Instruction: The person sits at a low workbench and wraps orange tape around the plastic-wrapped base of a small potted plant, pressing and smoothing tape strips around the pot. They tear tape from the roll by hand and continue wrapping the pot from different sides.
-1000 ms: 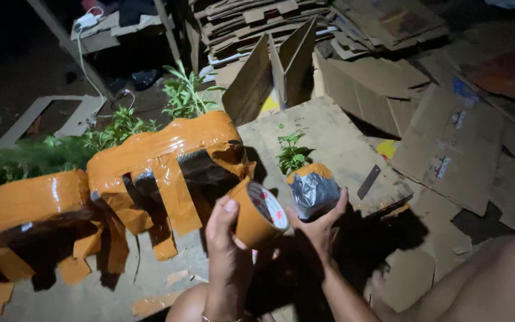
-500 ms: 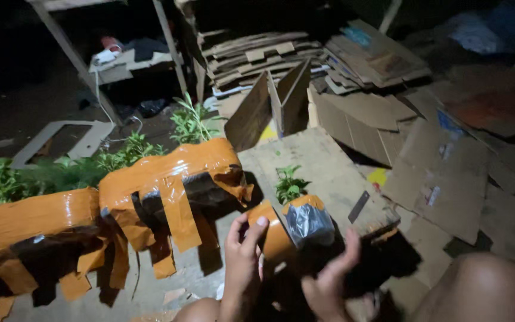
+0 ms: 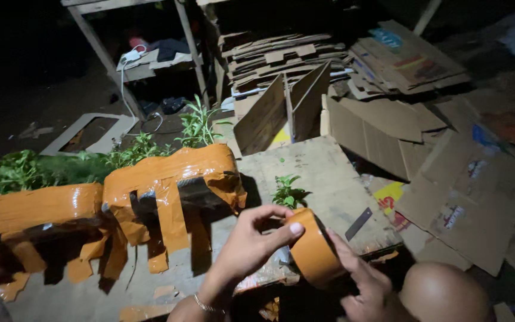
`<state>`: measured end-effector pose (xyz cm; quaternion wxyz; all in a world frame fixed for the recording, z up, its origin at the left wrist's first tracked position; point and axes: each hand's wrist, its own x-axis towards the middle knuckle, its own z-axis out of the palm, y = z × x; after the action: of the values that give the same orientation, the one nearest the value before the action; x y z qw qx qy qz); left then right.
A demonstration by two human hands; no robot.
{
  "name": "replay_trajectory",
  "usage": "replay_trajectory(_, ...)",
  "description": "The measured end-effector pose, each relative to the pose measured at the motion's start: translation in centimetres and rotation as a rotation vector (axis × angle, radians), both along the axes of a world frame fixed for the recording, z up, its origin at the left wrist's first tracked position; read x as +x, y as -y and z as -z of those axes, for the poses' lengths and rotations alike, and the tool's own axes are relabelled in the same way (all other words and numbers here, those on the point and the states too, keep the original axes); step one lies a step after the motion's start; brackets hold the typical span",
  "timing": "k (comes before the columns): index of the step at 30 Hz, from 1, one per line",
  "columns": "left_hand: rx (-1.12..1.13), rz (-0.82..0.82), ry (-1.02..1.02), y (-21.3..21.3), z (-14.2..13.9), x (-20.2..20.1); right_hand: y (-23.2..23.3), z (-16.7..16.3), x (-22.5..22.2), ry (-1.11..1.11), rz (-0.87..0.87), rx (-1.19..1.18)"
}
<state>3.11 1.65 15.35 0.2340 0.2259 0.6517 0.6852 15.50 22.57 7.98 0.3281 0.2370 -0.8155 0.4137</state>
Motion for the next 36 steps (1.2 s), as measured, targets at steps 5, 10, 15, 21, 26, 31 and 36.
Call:
replay_trajectory(5, -0.325, 0.231, -0.162, -0.3, -4.4, -1.8, -1.2, 0.5, 0.9, 0.012, -0.151, -0.143)
replay_trajectory(10, -0.184, 0.393, -0.206, -2.2, -5.9, -3.9, -3.3, -3.5, 0.7, 0.021, 0.021, 0.004)
replay_trajectory(15, -0.108, 0.473, -0.105, -3.9, -6.1, -6.1, -7.3, -8.5, -3.1, -0.195, -0.336, 0.147)
replay_trajectory(21, -0.078, 0.494, -0.118, -5.7, -4.8, -7.2, -4.4, -6.9, -2.6, -0.203, -0.128, 0.106)
replay_trajectory(26, -0.067, 0.462, 0.066, -5.3, -2.9, -7.9, -0.6, -5.6, -1.0, 0.059, -0.008, -0.269)
replay_trajectory(31, -0.519, 0.307, -0.751, -4.7, -0.4, -9.4, 1.5, -0.8, 2.3, 0.595, 0.013, -0.634)
replay_trajectory(36, -0.808, 0.149, -0.783, -3.4, 2.6, -9.8, 4.5, 3.1, 2.2, 0.748, 0.088, -0.891)
